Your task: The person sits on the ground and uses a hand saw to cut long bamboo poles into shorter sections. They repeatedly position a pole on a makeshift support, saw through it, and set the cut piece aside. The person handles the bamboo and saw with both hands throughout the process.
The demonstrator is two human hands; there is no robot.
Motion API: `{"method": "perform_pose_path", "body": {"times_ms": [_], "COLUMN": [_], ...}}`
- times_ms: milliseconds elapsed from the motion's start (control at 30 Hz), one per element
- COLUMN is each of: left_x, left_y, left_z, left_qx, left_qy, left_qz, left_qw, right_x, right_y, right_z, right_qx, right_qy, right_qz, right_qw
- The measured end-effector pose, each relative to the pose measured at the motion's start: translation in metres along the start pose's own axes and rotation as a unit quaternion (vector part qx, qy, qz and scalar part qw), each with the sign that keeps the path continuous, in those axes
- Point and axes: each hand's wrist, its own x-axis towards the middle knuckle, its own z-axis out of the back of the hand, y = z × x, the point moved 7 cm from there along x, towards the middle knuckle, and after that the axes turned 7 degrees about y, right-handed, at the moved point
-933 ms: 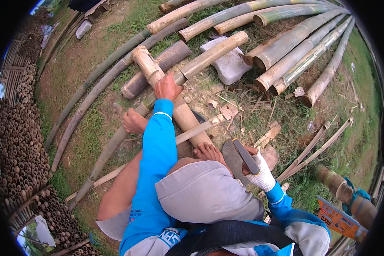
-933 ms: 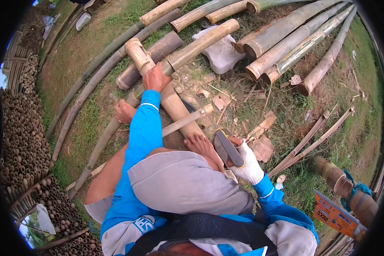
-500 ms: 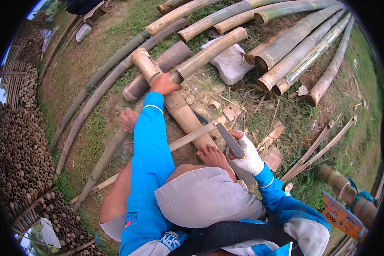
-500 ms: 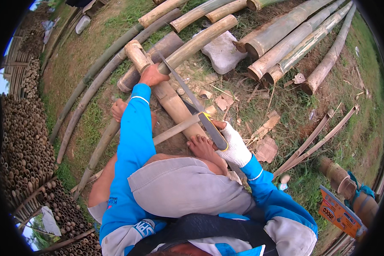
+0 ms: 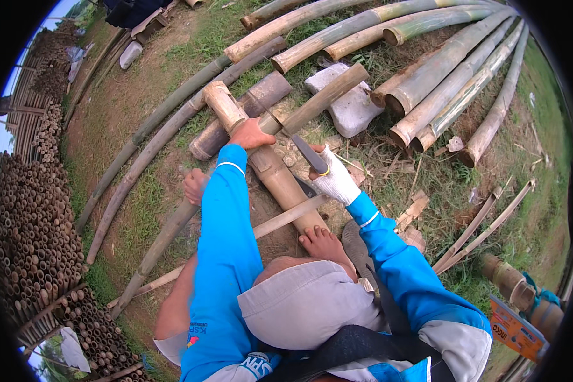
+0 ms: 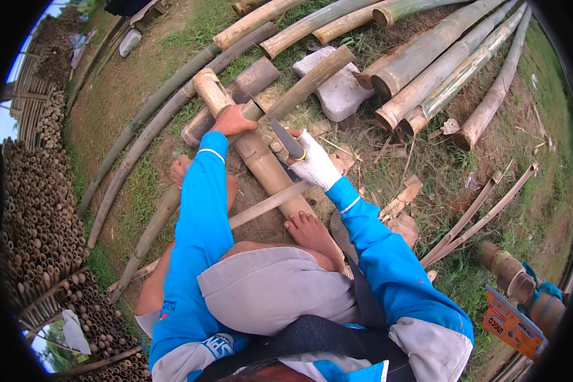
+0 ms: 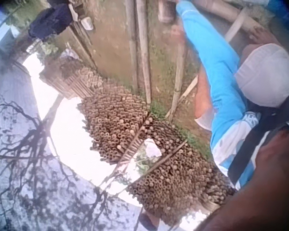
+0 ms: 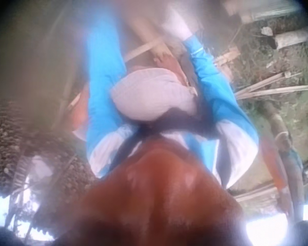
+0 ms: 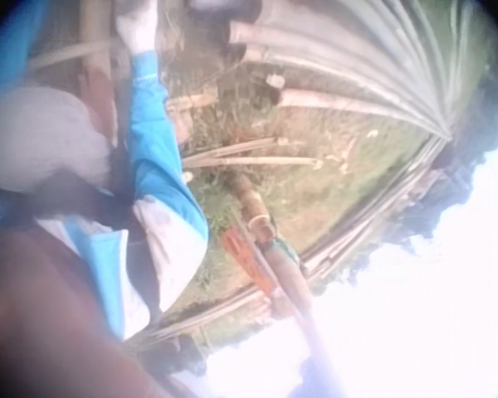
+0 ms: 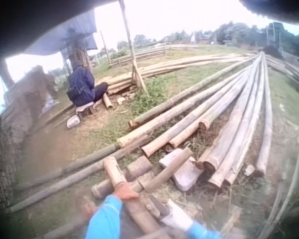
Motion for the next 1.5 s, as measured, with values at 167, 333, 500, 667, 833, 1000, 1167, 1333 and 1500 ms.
{"method": "perform_pose_path", "body": {"times_ms": [167, 333, 500, 667, 833, 1000, 1167, 1333, 1500], "left_x": [-0.009, -0.024, -0.05, -0.097, -0.16, -0.232, -0.304, -0.371, -0.406], "left_y": [-0.015, -0.012, -0.034, -0.026, -0.001, 0.001, 0.006, 0.039, 0.081], "left_z": [0.0, 0.002, 0.001, 0.024, 0.089, 0.16, 0.186, 0.127, 0.049], "left_qx": [0.002, 0.027, 0.095, 0.129, 0.147, 0.216, 0.291, 0.343, 0.211], "left_qy": [0.004, -0.096, -0.177, -0.172, -0.081, -0.029, -0.023, 0.045, 0.102], "left_qz": [0.009, 0.009, -0.047, -0.06, -0.02, 0.081, 0.12, 0.084, 0.125], "left_qw": [1.0, 0.995, 0.978, 0.975, 0.986, 0.973, 0.949, 0.934, 0.964], "right_x": [-0.07, -0.152, -0.257, -0.332, -0.367, -0.38, -0.376, -0.312, -0.132], "right_y": [0.044, 0.085, 0.024, 0.008, -0.012, -0.051, -0.098, -0.101, -0.023], "right_z": [0.027, 0.065, 0.101, 0.103, 0.088, 0.081, 0.103, 0.125, 0.112], "right_qx": [-0.011, -0.032, 0.319, 0.072, -0.149, -0.493, -0.554, -0.471, -0.496], "right_qy": [-0.059, -0.121, -0.183, -0.141, -0.092, 0.074, 0.176, 0.213, 0.041], "right_qz": [0.04, 0.052, -0.109, -0.168, -0.138, -0.092, -0.147, -0.218, 0.02], "right_qw": [0.997, 0.991, 0.924, 0.973, 0.975, 0.862, 0.8, 0.828, 0.867]}}
